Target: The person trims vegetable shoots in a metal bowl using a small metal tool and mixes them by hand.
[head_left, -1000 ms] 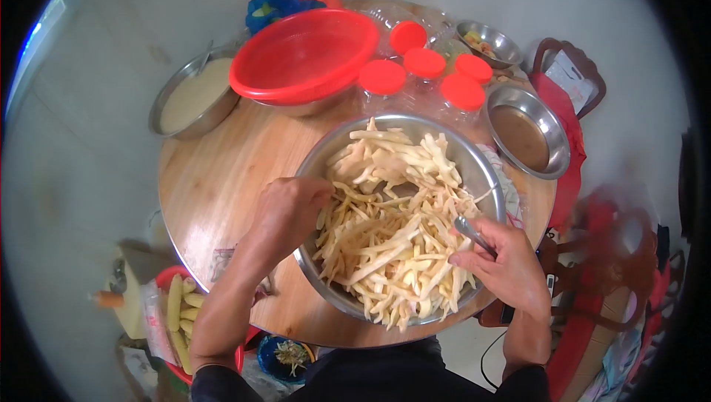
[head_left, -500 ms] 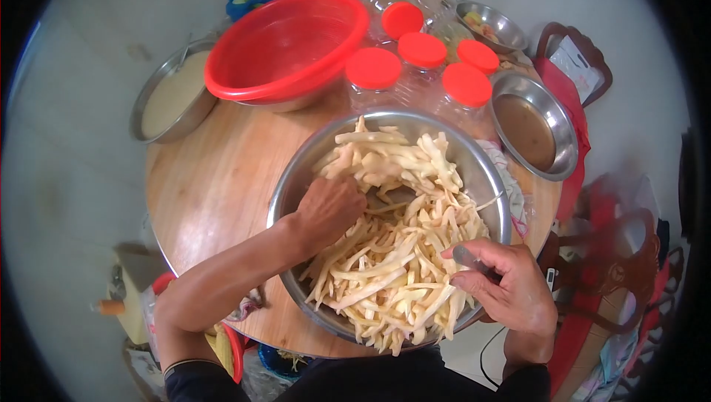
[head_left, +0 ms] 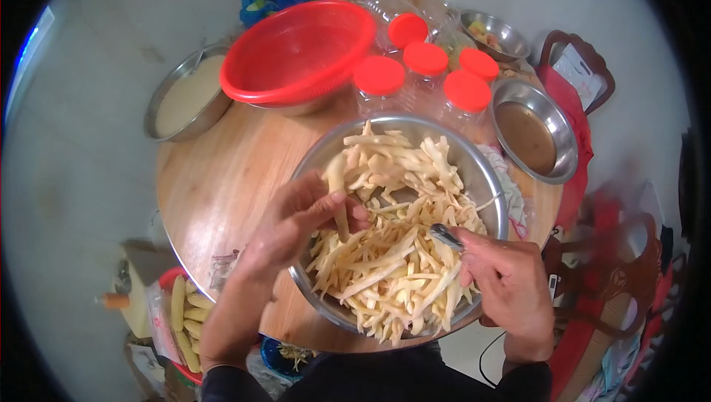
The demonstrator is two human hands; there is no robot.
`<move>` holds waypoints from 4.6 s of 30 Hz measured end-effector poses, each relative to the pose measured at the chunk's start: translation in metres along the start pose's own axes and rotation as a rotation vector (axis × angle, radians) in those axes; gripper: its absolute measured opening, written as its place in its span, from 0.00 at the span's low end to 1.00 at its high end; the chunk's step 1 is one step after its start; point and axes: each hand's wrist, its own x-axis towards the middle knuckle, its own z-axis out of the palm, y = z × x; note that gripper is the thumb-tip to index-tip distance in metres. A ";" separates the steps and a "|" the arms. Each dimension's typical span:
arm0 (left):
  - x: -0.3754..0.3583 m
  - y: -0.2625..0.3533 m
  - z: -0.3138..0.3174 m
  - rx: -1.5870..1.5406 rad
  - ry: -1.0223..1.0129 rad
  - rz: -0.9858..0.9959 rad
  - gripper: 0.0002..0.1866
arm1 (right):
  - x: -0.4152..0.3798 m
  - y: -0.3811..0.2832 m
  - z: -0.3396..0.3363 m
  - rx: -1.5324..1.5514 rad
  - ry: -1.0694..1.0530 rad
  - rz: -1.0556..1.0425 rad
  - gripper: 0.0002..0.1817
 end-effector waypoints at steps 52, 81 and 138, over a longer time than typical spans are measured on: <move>-0.060 -0.069 0.073 0.056 0.106 0.379 0.19 | 0.024 -0.039 0.017 -0.347 0.123 0.018 0.09; -0.061 -0.045 0.039 -0.370 -0.147 0.187 0.12 | 0.021 -0.027 0.010 0.551 -0.212 0.300 0.13; -0.060 -0.058 0.073 -0.004 0.049 0.271 0.14 | 0.029 -0.009 0.041 0.171 -0.182 0.101 0.15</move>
